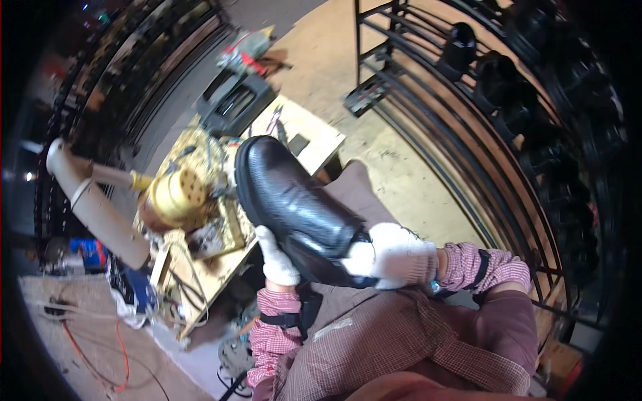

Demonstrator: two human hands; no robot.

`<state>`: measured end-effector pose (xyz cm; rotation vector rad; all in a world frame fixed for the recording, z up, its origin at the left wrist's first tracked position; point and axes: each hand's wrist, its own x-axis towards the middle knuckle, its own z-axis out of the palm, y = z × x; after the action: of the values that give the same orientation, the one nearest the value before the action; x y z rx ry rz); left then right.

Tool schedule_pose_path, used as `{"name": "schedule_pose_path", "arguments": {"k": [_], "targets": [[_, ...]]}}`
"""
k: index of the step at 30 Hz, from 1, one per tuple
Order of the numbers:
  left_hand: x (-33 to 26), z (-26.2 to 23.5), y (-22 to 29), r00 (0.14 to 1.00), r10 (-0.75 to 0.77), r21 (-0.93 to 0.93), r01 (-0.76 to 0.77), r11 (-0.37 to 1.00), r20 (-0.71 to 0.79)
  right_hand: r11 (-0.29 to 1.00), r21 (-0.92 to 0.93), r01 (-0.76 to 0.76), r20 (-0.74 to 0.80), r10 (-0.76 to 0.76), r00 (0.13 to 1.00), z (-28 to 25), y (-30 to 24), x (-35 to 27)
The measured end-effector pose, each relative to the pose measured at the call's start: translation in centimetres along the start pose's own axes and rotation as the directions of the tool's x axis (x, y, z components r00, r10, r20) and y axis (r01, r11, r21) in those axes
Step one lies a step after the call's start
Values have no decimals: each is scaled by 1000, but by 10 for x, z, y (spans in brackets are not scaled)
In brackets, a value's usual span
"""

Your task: Cleaning and inspecting finished shoes at a factory workstation.

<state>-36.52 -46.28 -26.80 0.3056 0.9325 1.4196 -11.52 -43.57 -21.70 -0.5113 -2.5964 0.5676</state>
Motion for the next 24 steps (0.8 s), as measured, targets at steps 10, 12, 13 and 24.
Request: {"name": "schedule_pose_path", "arguments": {"k": [10,12,13,24], "targets": [[3,28,2,976,-34,348,-43,937,214,853,-420,-309,-342,166,925,-103,149,32],[-12,14,5,983,11,358,-78,931,184,679,-486,-550,-379,403,833,-136,199,49],[-17,4,5,989,64,358,-108,927,133,587,-477,-654,-407,512,757,-151,225,62],[-39,-46,13,961,277,119,-276,954,14,248,-310,-918,-648,652,394,-215,311,47]]}}
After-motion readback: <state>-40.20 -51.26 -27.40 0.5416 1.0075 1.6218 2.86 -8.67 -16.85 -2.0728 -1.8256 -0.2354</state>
